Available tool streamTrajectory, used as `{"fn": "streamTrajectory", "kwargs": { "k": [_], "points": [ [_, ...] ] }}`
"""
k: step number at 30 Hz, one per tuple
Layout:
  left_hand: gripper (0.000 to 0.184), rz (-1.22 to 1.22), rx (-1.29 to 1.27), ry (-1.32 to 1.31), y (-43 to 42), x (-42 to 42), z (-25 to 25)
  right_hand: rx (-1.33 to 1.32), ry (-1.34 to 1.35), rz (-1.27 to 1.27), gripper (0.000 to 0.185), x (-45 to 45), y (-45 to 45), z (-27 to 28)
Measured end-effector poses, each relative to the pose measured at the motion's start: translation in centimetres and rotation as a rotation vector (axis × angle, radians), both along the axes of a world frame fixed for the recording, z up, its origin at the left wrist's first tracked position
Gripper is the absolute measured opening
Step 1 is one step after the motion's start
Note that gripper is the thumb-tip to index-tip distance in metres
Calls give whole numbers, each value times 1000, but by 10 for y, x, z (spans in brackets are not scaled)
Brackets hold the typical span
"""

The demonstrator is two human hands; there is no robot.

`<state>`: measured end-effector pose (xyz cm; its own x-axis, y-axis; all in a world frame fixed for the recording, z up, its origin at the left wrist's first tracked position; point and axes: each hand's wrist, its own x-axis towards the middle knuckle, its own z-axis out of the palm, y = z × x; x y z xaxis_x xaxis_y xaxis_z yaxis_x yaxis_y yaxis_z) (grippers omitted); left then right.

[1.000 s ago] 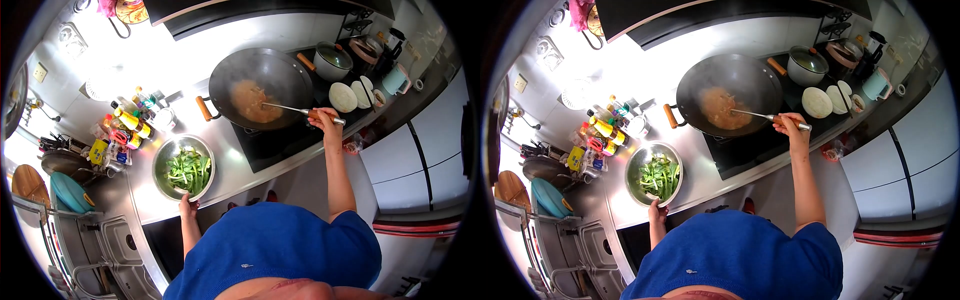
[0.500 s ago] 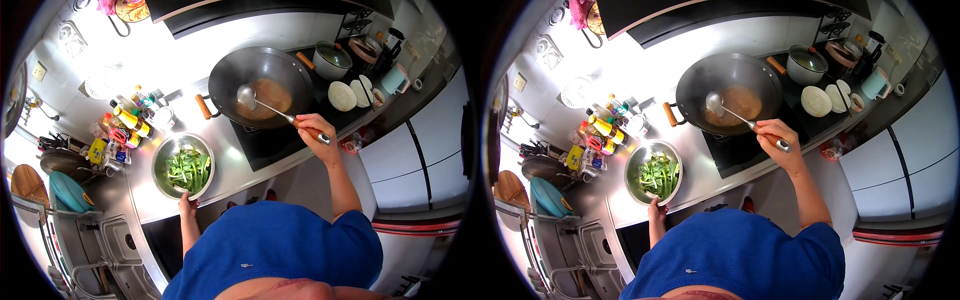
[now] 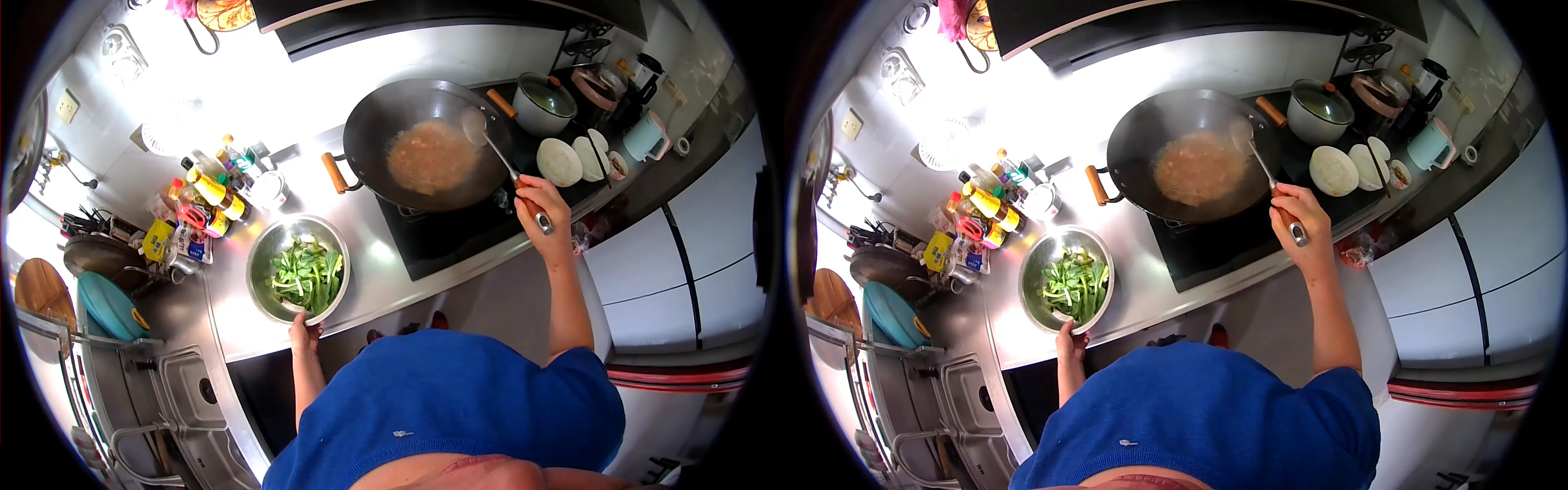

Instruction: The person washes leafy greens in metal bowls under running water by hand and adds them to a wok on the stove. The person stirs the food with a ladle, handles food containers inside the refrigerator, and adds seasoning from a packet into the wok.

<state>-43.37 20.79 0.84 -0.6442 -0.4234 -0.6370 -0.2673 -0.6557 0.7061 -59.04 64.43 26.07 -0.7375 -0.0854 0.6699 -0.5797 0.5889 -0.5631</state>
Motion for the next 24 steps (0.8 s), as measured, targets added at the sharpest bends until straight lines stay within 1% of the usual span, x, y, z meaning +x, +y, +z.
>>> {"fn": "streamTrajectory", "kwargs": {
  "k": [5,8,9,11,12,13,14,15,16,17,18,19,20,21,22,23,24],
  "points": [
    [24,75,-11,-31,-7,0,-8,58,-89,154,23,-2,-5,-24],
    [27,52,-42,-52,2,6,-7,170,-173,215,27,4,-10,-29],
    [28,51,-73,-54,7,8,-4,193,-145,220,35,3,-8,-34],
    [29,23,-117,-110,19,11,14,-25,-412,95,41,13,-12,-38],
    [30,-3,-120,-101,21,15,19,-152,-421,103,43,13,-12,-51],
    [31,-34,-123,-87,24,19,23,-280,-431,103,46,14,-8,-69],
    [33,-19,-130,-66,32,21,35,-300,-640,11,41,16,0,-92],
    [36,-11,-137,-33,41,19,54,-369,-798,16,41,17,6,-140],
    [38,-30,-161,-48,47,19,71,-150,-878,89,40,33,-31,-104],
    [38,-12,-156,-52,47,19,66,-172,-908,218,44,41,-61,-107],
    [37,-23,-188,-44,46,22,57,-157,-873,387,50,47,-92,-107],
    [35,-43,-220,-36,43,23,52,-11,-755,573,60,45,-123,-108],
    [35,-46,-237,-52,45,23,62,155,-694,684,72,39,-151,-99],
    [35,-49,-236,-57,44,24,68,269,-595,727,80,31,-179,-96],
    [35,-109,-252,-76,43,23,72,383,-489,768,87,22,-205,-95],
    [34,-167,-269,-93,41,23,76,520,-603,725,102,13,-229,-99],
    [33,-167,-278,-62,41,24,78,642,-517,736,109,1,-248,-126]
  ]
}}
